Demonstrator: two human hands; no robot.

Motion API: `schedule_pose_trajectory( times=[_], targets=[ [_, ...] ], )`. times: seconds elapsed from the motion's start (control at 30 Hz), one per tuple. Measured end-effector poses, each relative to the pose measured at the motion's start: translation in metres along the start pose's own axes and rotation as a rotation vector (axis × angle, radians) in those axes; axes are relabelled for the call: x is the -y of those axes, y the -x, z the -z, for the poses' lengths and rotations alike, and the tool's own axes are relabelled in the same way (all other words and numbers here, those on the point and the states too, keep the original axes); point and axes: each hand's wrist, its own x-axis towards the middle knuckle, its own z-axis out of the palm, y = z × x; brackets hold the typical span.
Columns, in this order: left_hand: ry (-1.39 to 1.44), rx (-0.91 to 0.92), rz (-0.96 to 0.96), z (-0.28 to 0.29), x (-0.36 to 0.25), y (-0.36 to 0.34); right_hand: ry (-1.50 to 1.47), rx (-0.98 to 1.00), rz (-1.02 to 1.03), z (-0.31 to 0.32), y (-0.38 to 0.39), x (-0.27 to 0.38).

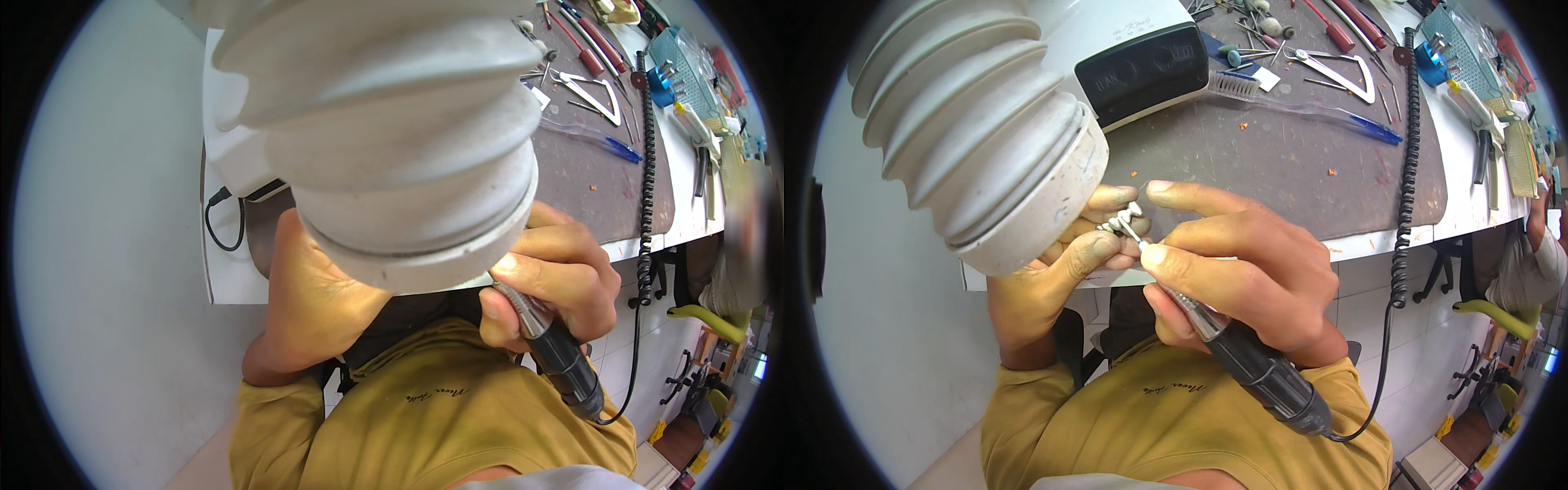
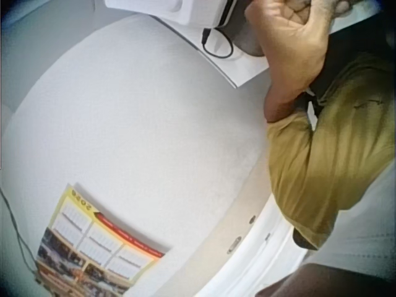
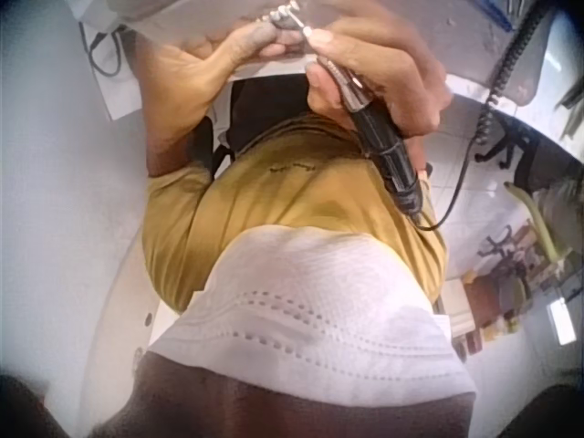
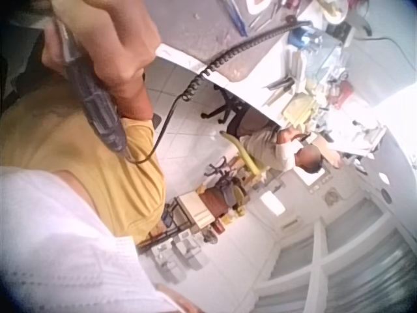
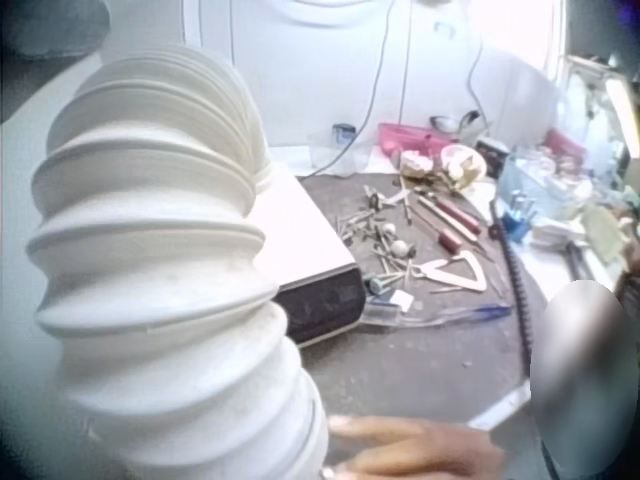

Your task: The person uses a rotary tool to grind and polish a small metal ring held in their left hand. They adjust the ring's position frequently to work on different areas of the band. The task is performed at a workbench with various tools visible in the background.

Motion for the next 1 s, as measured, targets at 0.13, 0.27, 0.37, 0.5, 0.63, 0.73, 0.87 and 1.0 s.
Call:
schedule_pose_trajectory(
  times=[0.13,0.27,0.37,0.5,0.63,0.73,0.87,1.0],
  targets=[
    [0.089,-0.059,0.02,-0.004,-0.005,0.002,0.067,0.045,0.004,0.001,-0.002,0.005],
    [0.184,-0.077,-0.104,-0.014,-0.003,0.004,0.032,0.022,0.03,-0.002,0.0,0.002],
    [0.224,-0.074,-0.166,-0.017,-0.003,0.002,0.047,0.023,-0.001,-0.002,-0.002,0.005],
    [0.256,-0.055,-0.306,-0.018,0.005,0.0,0.076,0.03,-0.026,-0.002,-0.002,0.009],
    [0.204,-0.057,-0.266,-0.016,0.003,0.004,0.092,0.051,-0.047,-0.001,-0.002,0.01],
    [0.245,-0.068,-0.267,-0.018,0.002,0.006,0.093,0.096,-0.049,0.002,-0.005,0.012],
    [0.3,-0.084,-0.201,-0.018,0.002,0.006,0.084,0.121,-0.023,0.002,-0.006,0.011],
    [0.279,0.006,-0.259,-0.015,0.005,0.002,0.042,0.034,0.012,-0.001,0.001,0.003]
  ],
)
